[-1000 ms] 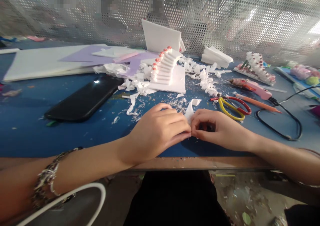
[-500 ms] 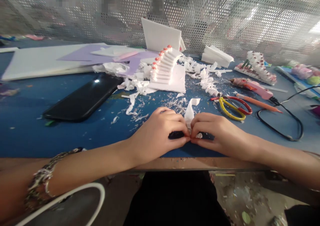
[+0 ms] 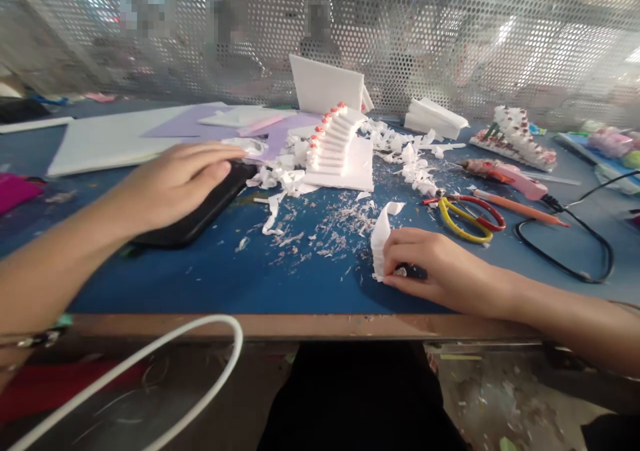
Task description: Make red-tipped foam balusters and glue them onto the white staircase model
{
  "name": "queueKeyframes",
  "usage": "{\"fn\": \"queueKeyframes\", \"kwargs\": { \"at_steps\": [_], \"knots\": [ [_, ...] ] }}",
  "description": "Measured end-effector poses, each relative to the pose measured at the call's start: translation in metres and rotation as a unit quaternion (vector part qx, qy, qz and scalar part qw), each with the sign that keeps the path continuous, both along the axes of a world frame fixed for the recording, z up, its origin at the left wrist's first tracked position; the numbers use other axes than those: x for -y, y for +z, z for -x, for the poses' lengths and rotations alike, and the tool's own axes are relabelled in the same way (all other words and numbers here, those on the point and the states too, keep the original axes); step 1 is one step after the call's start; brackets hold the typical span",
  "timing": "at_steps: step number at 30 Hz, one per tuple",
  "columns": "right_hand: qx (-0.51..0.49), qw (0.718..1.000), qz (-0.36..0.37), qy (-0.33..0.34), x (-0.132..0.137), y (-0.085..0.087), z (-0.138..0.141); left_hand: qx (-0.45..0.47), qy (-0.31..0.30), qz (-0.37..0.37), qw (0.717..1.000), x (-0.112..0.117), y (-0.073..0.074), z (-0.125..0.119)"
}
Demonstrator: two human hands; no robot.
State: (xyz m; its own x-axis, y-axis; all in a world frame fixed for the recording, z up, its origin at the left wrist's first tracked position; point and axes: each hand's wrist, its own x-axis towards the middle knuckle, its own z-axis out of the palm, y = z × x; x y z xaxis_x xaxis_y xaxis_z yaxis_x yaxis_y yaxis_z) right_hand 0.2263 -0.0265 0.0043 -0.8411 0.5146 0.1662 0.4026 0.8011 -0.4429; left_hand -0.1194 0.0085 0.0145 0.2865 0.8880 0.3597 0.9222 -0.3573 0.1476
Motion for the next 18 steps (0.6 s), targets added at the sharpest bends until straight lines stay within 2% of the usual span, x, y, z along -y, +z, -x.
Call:
{"fn": "queueKeyframes", "kwargs": {
  "at_steps": [3,6,11,14,16,18],
  "knots": [
    [0.005,1.000,0.006,-0.001,-0.001,0.000,0.001,-0.021,0.023,0.054,0.998,-0.017,-0.022,0.051],
    [0.005,1.000,0.009,-0.003,-0.001,0.001,0.002,-0.035,0.010,0.079,0.996,-0.020,-0.036,0.066],
    [0.003,1.000,0.006,0.001,0.000,0.001,0.000,-0.047,0.014,0.058,0.997,-0.027,-0.043,0.075],
    [0.004,1.000,0.003,0.000,-0.001,0.000,-0.001,-0.081,-0.002,0.015,0.997,-0.032,-0.042,0.078],
    [0.000,1.000,0.006,-0.001,-0.001,0.000,-0.001,-0.087,-0.008,-0.017,0.996,-0.029,-0.036,0.066],
    [-0.009,1.000,0.020,-0.005,-0.002,-0.001,-0.001,-0.091,-0.016,-0.080,0.993,-0.018,-0.024,0.035]
  ]
}}
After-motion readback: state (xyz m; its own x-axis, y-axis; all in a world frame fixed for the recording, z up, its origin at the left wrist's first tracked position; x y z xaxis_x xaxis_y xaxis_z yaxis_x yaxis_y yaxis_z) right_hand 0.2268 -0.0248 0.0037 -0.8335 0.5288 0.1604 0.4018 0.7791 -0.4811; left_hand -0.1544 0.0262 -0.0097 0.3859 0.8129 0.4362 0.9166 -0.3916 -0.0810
